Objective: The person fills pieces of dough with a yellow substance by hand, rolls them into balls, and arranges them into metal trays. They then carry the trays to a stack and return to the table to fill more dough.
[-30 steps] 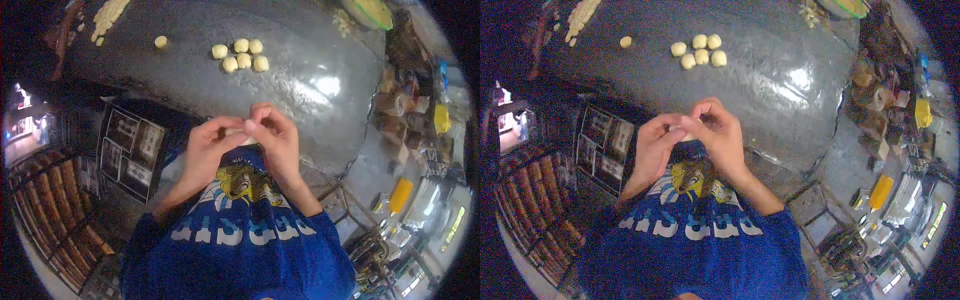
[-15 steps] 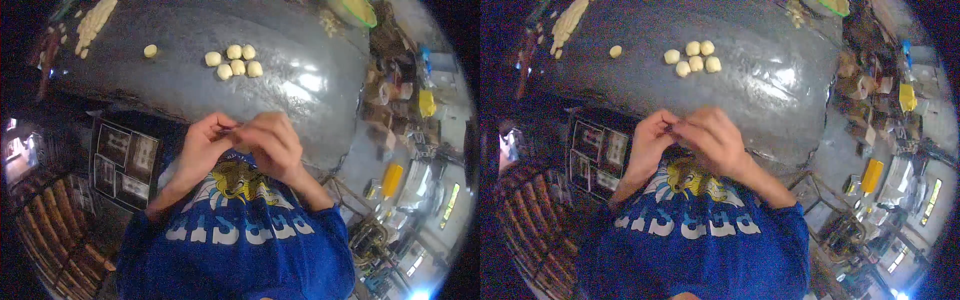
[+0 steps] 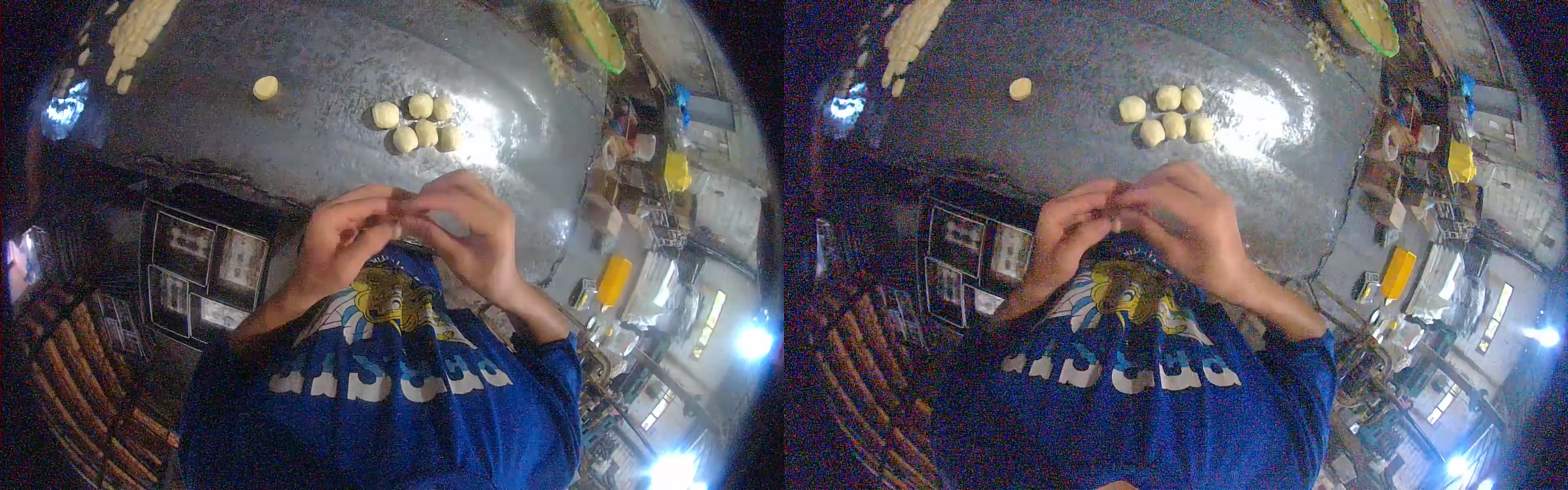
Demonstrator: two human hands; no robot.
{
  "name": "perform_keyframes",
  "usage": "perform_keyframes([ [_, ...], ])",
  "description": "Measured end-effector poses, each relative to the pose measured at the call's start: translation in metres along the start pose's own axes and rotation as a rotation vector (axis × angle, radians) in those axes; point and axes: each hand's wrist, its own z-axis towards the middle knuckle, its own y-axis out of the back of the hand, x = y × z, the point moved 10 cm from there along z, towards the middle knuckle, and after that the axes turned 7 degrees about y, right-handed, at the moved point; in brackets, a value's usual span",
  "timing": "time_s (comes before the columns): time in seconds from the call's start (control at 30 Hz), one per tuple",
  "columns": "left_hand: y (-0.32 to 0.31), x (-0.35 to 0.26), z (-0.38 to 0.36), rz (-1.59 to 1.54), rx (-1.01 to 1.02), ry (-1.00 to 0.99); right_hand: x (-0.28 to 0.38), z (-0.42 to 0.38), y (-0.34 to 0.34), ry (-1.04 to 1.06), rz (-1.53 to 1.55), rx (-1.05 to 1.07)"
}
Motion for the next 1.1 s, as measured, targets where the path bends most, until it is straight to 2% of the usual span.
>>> perform_keyframes([
  [0.03,-0.001,0.0,0.0,-0.001,-0.001,0.001,-0.011,-0.001,-0.002,-0.094,0.089,0.003],
  [0.07,-0.004,0.002,-0.001,0.057,0.002,0.006,-0.013,-0.001,-0.001,-0.095,0.09,0.005],
  [0.13,-0.011,0.002,-0.003,0.117,-0.004,0.01,-0.046,-0.015,-0.014,-0.397,0.338,0.093],
  [0.2,-0.017,0.015,-0.002,0.221,0.003,0.18,-0.063,-0.021,-0.016,-0.453,0.432,0.148],
  [0.23,-0.022,0.018,-0.002,0.226,-0.006,0.176,-0.072,-0.028,-0.021,-0.518,0.523,0.199],
  [0.3,-0.027,0.04,-0.004,-0.063,-0.096,0.292,-0.086,-0.04,-0.022,-0.542,0.558,0.196],
  [0.33,-0.032,0.043,-0.004,-0.056,-0.107,0.289,-0.095,-0.049,-0.024,-0.576,0.591,0.19],
  [0.37,-0.038,0.051,-0.003,-0.173,-0.117,0.33,-0.098,-0.058,-0.028,-0.564,0.599,0.196],
  [0.4,-0.045,0.06,-0.003,-0.291,-0.127,0.37,-0.102,-0.067,-0.02,-0.503,0.504,0.094],
  [0.43,-0.048,0.066,-0.003,-0.283,-0.142,0.366,-0.106,-0.078,-0.012,-0.44,0.41,-0.007],
  [0.47,-0.054,0.075,-0.004,-0.388,-0.111,0.385,-0.106,-0.089,-0.012,-0.34,0.412,-0.054],
  [0.5,-0.064,0.083,-0.005,-0.493,-0.081,0.401,-0.106,-0.1,-0.014,-0.329,0.427,-0.047],
  [0.57,-0.071,0.091,-0.006,-0.516,-0.139,0.392,-0.102,-0.118,-0.005,-0.246,0.558,-0.143],
  [0.63,-0.074,0.095,-0.005,-0.528,-0.205,0.375,-0.095,-0.125,0.0,-0.121,0.497,-0.142],
  [0.7,-0.08,0.089,-0.003,-0.023,-0.191,0.318,-0.092,-0.13,0.007,-0.11,0.001,-0.06],
  [0.73,-0.084,0.084,-0.003,0.223,-0.174,0.291,-0.087,-0.125,0.008,-0.06,-0.086,-0.005],
  [0.77,-0.082,0.077,0.0,0.234,-0.187,0.283,-0.079,-0.117,0.01,-0.043,-0.078,-0.007],
  [0.83,-0.081,0.065,0.009,0.263,-0.134,0.363,-0.044,-0.096,0.029,0.08,-0.256,-0.124],
  [0.87,-0.083,0.055,0.016,0.253,0.001,0.353,-0.041,-0.09,0.03,0.094,-0.267,-0.136],
  [0.93,-0.072,0.033,0.022,0.208,0.037,0.278,-0.017,-0.086,0.039,0.266,-0.276,-0.282],
  [0.97,-0.067,0.021,0.022,0.155,0.067,0.219,-0.019,-0.081,0.033,0.279,-0.288,-0.279],
  [1.03,-0.028,0.011,0.021,0.215,0.006,0.201,-0.051,-0.075,0.03,0.186,-0.278,-0.457],
  [1.07,0.009,0.016,0.02,0.317,-0.117,0.203,-0.082,-0.066,0.013,0.022,-0.433,-0.38],
  [1.1,0.046,0.022,0.017,0.412,-0.245,0.205,-0.085,-0.061,0.002,0.048,-0.445,-0.368],
])
